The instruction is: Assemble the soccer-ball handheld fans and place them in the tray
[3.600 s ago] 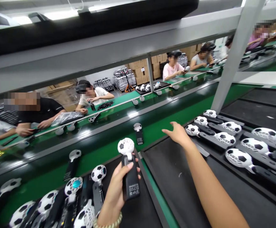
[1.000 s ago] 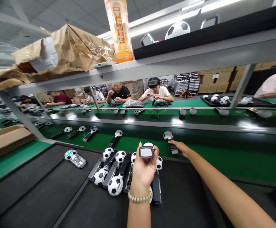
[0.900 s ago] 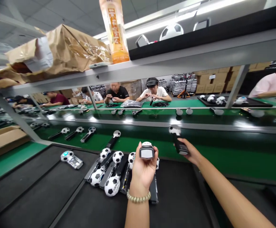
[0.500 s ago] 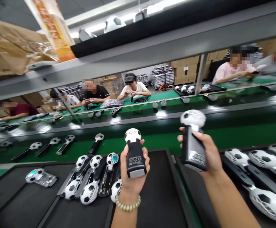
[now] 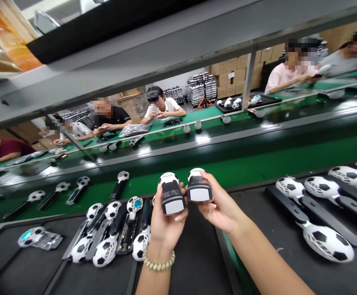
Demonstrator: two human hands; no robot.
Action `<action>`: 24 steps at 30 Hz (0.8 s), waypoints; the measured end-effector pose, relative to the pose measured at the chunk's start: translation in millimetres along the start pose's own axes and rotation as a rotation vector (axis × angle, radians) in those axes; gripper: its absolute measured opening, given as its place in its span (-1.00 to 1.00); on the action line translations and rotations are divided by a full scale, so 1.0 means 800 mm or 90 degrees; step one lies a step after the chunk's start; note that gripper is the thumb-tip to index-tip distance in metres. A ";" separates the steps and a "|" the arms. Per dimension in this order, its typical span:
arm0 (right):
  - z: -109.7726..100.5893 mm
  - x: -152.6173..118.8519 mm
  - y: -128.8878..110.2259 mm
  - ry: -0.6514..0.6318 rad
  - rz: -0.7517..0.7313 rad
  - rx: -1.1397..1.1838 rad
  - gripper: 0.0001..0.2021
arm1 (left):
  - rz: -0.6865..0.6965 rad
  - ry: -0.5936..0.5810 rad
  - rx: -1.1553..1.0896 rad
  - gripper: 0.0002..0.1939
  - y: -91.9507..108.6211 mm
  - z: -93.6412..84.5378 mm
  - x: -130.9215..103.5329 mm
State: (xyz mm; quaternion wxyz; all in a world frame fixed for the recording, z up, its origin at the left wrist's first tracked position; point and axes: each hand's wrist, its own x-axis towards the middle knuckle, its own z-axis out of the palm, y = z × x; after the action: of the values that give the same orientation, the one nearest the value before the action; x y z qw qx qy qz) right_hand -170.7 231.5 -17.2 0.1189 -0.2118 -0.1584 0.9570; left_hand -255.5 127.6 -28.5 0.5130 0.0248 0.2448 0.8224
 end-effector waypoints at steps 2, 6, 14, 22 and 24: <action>-0.002 0.001 0.001 -0.006 -0.018 -0.026 -0.64 | 0.002 0.006 0.018 -0.61 -0.002 -0.002 0.002; -0.006 0.004 0.010 -0.103 -0.159 -0.136 -0.63 | 0.091 -0.088 0.104 -0.65 -0.008 -0.006 0.003; -0.009 0.001 0.020 -0.293 -0.319 -0.280 -0.53 | 0.116 -0.201 0.170 -0.53 -0.013 -0.009 -0.004; -0.008 -0.001 0.019 -0.263 -0.275 -0.274 -0.61 | 0.034 -0.129 0.151 -0.40 -0.005 0.002 -0.007; -0.008 -0.002 0.020 -0.249 -0.260 -0.272 -0.67 | 0.023 -0.130 0.156 -0.42 -0.001 0.003 -0.008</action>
State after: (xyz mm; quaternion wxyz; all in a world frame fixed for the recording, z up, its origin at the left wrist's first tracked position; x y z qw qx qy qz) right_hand -168.8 218.0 -27.8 0.2286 -0.0089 -0.4142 0.8810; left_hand -251.0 123.2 -25.9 0.5136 0.1753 0.2893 0.7885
